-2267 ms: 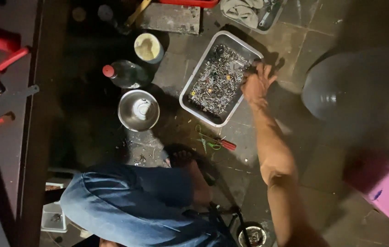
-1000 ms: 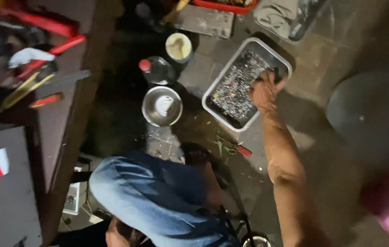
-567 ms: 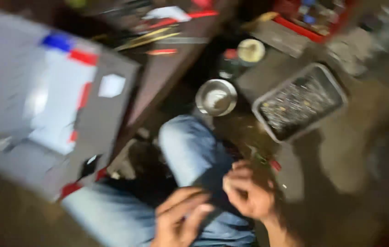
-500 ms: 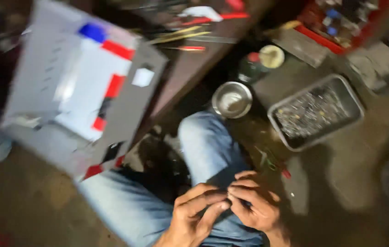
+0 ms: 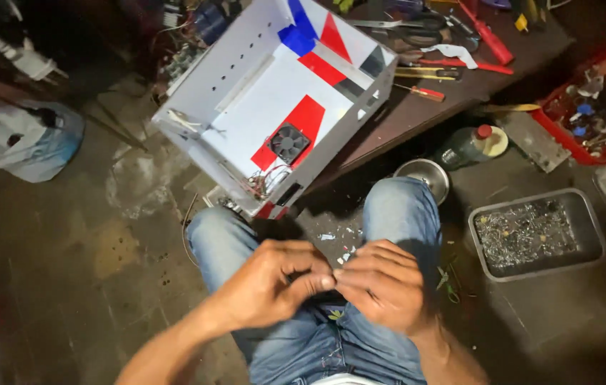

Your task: Installing a cooling fan into a metal chassis using a screwdriver and screws.

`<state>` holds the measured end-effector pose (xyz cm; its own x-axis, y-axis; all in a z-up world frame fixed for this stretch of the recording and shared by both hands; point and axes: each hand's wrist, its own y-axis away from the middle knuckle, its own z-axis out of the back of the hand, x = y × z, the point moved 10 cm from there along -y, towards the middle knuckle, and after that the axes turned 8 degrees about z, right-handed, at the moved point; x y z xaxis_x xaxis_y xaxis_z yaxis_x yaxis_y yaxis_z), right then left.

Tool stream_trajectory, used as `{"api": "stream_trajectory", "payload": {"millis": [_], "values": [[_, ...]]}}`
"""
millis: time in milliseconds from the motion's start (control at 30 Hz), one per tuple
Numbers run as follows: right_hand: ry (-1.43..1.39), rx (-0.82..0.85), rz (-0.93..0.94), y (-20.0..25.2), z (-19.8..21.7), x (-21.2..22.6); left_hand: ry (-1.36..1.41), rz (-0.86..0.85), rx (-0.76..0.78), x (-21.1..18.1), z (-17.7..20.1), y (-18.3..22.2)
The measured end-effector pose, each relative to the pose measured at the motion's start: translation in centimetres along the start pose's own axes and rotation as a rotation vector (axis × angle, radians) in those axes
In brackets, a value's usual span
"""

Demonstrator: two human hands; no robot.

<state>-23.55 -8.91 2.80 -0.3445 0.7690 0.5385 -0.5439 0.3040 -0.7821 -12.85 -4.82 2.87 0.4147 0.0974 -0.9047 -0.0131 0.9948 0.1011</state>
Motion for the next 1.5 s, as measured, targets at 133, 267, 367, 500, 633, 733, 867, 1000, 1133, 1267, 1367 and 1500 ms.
{"api": "stream_trajectory", "payload": {"millis": [133, 267, 367, 500, 633, 733, 867, 1000, 1133, 1267, 1367, 1500], "values": [[-0.018, -0.05, -0.117, 0.2, -2.1, -3.7, -0.239, 0.028, -0.057, -0.5, 4.1, -0.3], [0.4, -0.109, 0.049, -0.4, -3.3, -7.9, -0.527, 0.227, -0.347, 4.7, 11.8, -4.1], [0.625, 0.004, 0.114, -0.9, -6.0, -10.9, -0.71, 0.316, -0.204, 9.1, 12.2, -8.5], [0.612, 0.129, 0.182, -1.3, -7.7, -12.2, -0.903, 0.576, 0.009, 15.8, 10.4, -10.5], [0.589, 0.119, 0.151, -1.3, -7.5, -12.8, -0.978, 0.549, 0.119, 16.6, 8.5, -10.8], [0.586, 0.108, 0.15, -1.2, -7.5, -13.0, -0.936, 0.555, 0.137, 16.9, 8.4, -10.7], [0.589, 0.095, 0.148, -0.6, -7.9, -12.9, -0.905, 0.559, 0.188, 17.1, 7.9, -10.5], [0.649, -0.103, 0.081, 1.9, -6.9, -12.8, -0.608, 0.663, 0.095, 14.9, 9.0, -9.9], [0.307, -0.166, -0.133, 3.0, -7.4, -13.6, -0.499, 0.617, 0.106, 13.6, 9.1, -10.0], [0.239, -0.203, -0.212, 3.9, -8.2, -14.6, -0.511, 0.624, 0.067, 14.6, 9.6, -10.1], [0.265, -0.216, -0.252, 4.1, -8.4, -14.1, -0.509, 0.629, 0.068, 15.1, 9.5, -9.8], [0.249, -0.242, -0.289, 4.3, -8.5, -14.0, -0.469, 0.589, 0.062, 14.5, 9.5, -9.5]]}}
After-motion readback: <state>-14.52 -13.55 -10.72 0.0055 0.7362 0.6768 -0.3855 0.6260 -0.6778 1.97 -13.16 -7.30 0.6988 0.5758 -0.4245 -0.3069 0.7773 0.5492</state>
